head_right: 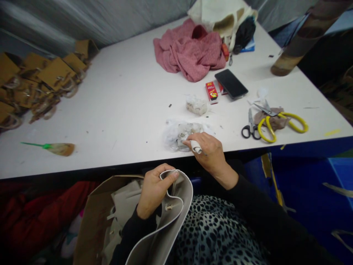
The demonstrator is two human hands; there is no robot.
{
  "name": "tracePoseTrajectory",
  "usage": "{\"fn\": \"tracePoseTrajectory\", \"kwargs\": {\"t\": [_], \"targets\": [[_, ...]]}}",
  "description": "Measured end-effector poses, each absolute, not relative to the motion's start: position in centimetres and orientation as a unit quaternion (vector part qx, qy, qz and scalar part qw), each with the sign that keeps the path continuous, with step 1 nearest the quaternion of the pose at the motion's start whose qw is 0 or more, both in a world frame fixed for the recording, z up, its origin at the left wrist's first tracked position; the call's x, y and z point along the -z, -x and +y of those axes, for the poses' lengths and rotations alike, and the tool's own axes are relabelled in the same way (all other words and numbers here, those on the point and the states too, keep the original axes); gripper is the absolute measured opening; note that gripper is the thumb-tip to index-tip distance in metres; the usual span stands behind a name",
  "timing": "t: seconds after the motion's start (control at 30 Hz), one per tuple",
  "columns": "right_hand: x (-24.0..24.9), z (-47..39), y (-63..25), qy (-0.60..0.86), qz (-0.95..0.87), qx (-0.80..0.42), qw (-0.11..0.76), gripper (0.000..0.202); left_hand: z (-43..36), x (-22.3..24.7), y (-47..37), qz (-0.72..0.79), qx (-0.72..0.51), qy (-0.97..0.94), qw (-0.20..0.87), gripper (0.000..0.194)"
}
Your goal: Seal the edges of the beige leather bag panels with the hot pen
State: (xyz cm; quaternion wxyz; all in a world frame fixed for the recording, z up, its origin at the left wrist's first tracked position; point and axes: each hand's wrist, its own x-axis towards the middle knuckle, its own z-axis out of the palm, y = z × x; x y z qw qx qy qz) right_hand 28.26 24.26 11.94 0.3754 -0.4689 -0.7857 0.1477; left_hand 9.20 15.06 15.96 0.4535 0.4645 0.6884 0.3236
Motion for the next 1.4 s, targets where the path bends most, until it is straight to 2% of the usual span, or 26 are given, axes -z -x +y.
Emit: {"fn": "tracePoseTrajectory", "kwargs": {"t": [0.1, 0.43, 0.53, 0.63, 0.7, 1.07, 1.4], "targets": [[-12.2, 24.5, -28.0, 0.475, -0.792, -0.149, 0.355, 0.034, 15.0, -16.2, -9.0, 0.681, -0.327, -0.463, 0.464, 0.009], [-12.1, 24.5, -28.7, 0.485, -0.699, -0.254, 0.460, 0.036, 15.0, -16.1, -9.1, 0.686, -0.298, -0.450, 0.489, 0.012], [-12.6, 23.0, -29.1, 0.465, -0.613, -0.401, 0.498, 0.037, 15.1, -16.4, -9.3, 0.682, -0.278, -0.456, 0.500, 0.013], [-12.9, 21.4, -29.2, 0.414, -0.541, -0.564, 0.467, 0.039, 15.2, -16.6, -9.7, 0.673, -0.267, -0.468, 0.506, 0.012], [-12.8, 20.6, -29.2, 0.393, -0.524, -0.609, 0.447, 0.038, 15.2, -16.7, -9.9, 0.668, -0.264, -0.474, 0.510, 0.013], [-11.9, 20.0, -30.0, 0.376, -0.542, -0.629, 0.410, 0.041, 15.0, -16.7, -10.7, 0.664, -0.259, -0.480, 0.511, 0.013], [-13.2, 20.7, -30.6, 0.340, -0.660, -0.571, 0.351, 0.038, 15.0, -16.1, -11.2, 0.632, -0.269, -0.509, 0.519, 0.008]]}}
